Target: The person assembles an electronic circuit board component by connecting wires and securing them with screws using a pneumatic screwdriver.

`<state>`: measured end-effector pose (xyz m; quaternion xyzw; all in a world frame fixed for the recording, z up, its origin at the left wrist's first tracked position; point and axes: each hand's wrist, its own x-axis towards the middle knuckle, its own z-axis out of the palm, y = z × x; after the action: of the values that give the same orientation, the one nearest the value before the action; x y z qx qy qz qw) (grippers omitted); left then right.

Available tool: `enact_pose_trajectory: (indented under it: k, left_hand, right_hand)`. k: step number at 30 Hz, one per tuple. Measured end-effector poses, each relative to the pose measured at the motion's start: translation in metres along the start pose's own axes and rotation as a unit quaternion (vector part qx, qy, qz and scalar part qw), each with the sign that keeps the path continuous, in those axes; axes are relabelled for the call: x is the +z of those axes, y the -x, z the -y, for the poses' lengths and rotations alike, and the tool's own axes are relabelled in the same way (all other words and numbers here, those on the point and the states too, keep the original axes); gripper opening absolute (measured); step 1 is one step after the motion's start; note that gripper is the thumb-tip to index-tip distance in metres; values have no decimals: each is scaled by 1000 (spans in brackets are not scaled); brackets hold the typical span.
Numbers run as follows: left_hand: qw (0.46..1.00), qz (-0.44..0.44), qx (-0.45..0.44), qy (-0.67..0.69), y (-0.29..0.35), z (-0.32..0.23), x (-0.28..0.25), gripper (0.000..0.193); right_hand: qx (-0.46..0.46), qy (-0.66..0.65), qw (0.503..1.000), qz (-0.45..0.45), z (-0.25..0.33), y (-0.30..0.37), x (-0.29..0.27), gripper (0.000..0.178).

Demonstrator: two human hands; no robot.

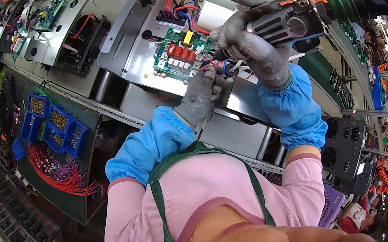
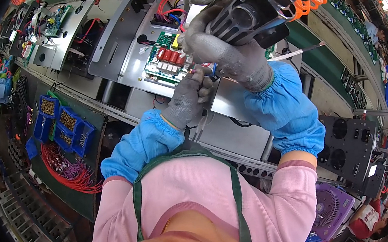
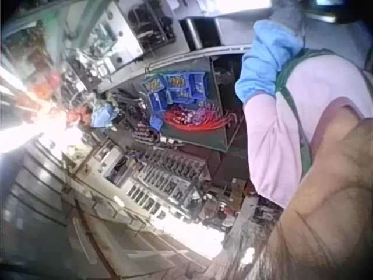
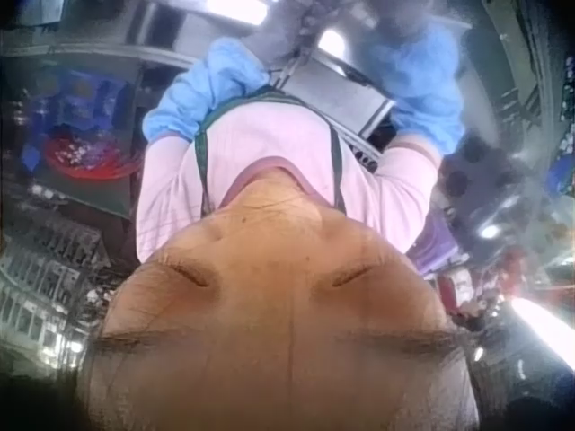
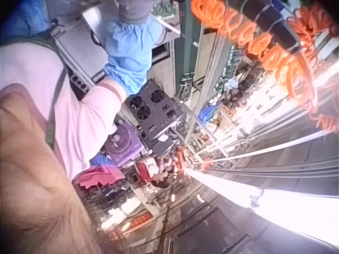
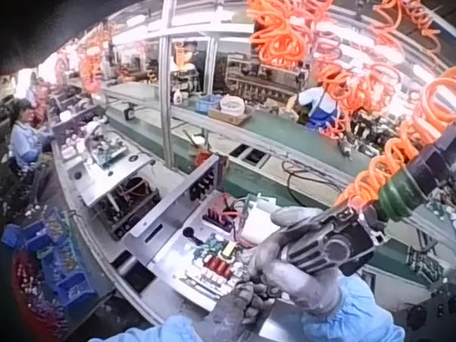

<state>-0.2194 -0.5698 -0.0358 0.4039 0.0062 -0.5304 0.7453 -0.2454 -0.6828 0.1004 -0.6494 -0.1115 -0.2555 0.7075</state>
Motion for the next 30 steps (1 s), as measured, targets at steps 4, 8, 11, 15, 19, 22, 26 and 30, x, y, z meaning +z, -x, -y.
enact_pose_trajectory:
  k: [4,8,11,15,19,22,26,30]
  left_hand:
    - [1000,1,5,-5,6,-6,6,32]
    - [999,-27,-5,23,6,-5,8,29]
    - [997,-57,-14,43,8,-10,17,26]
    - [995,-90,-26,27,11,-15,20,25]
    - [989,-70,-34,-123,18,-23,21,26]
    - [977,-26,10,-212,12,-18,16,28]
    - [976,-69,-58,-197,5,-19,21,31]
    - [965,-103,-66,-234,3,-21,23,32]
  right_hand:
    - [3,18,1000,-10,-9,1,-3,53]
    - [11,8,1000,7,-18,-2,1,49]
    - [78,42,996,30,-28,-2,-6,48]
    - [22,45,994,93,-28,-8,-7,41]
    - [103,-11,990,99,-26,-11,1,50]
    - [89,112,979,147,-11,-25,6,32]
    - [103,36,986,127,-28,-28,11,46]
    - [121,11,983,135,-32,-34,7,48]
